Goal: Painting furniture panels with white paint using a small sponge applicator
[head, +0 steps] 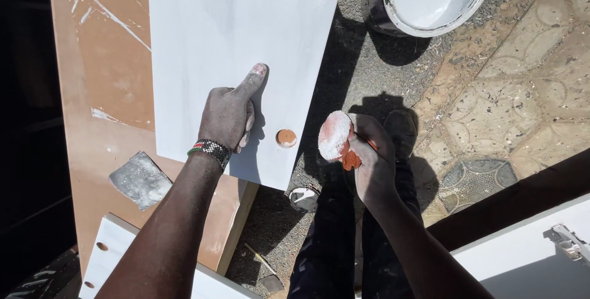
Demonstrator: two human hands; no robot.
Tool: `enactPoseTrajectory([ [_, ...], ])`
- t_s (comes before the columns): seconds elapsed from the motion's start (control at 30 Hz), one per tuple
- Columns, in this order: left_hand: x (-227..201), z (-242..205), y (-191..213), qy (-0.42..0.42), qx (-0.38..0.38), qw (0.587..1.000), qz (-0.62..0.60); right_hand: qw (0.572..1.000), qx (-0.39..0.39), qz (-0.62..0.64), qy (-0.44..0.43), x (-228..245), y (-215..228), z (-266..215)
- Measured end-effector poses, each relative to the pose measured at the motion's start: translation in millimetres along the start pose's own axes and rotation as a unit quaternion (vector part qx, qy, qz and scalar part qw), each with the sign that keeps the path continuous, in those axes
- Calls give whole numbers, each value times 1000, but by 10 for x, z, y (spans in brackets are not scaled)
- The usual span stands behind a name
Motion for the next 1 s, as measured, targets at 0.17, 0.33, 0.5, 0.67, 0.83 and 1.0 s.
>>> enactPoseTrajectory([
  [0.17, -34, -21, 1, -7, -20, 1000, 1, 982, -8, -22, -185, 135, 106, 1433],
  [0.33, -72, -74, -7, 3, -31, 999, 18, 938, 99, 173, -284, 310, -593, 1396],
  [0.5, -14, -6, -10, -2, -42, 999, 25, 929, 144, 108, -323, -600, -531, 838],
  [0.67, -55, -62, -22, -11, -51, 998, 30, 894, 205, -28, -397, -1401, -593, -257],
  [0.83, -34, -77, -30, -19, -59, 998, 29, 880, 225, -41, -416, -2045, -469, -716],
  [1.0, -80, -127, -49, -23, -66, 997, 35, 899, 226, -74, -367, -1641, -652, -455],
])
Point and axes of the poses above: each hand's wrist, its own z-axis towards the middle knuckle, its own y-axis out of the back of the hand, x = y × z, the point moved 9 cm from there along z, towards the middle knuckle, and after that the axes turned 1 degree about -y, right-handed, at the moved point
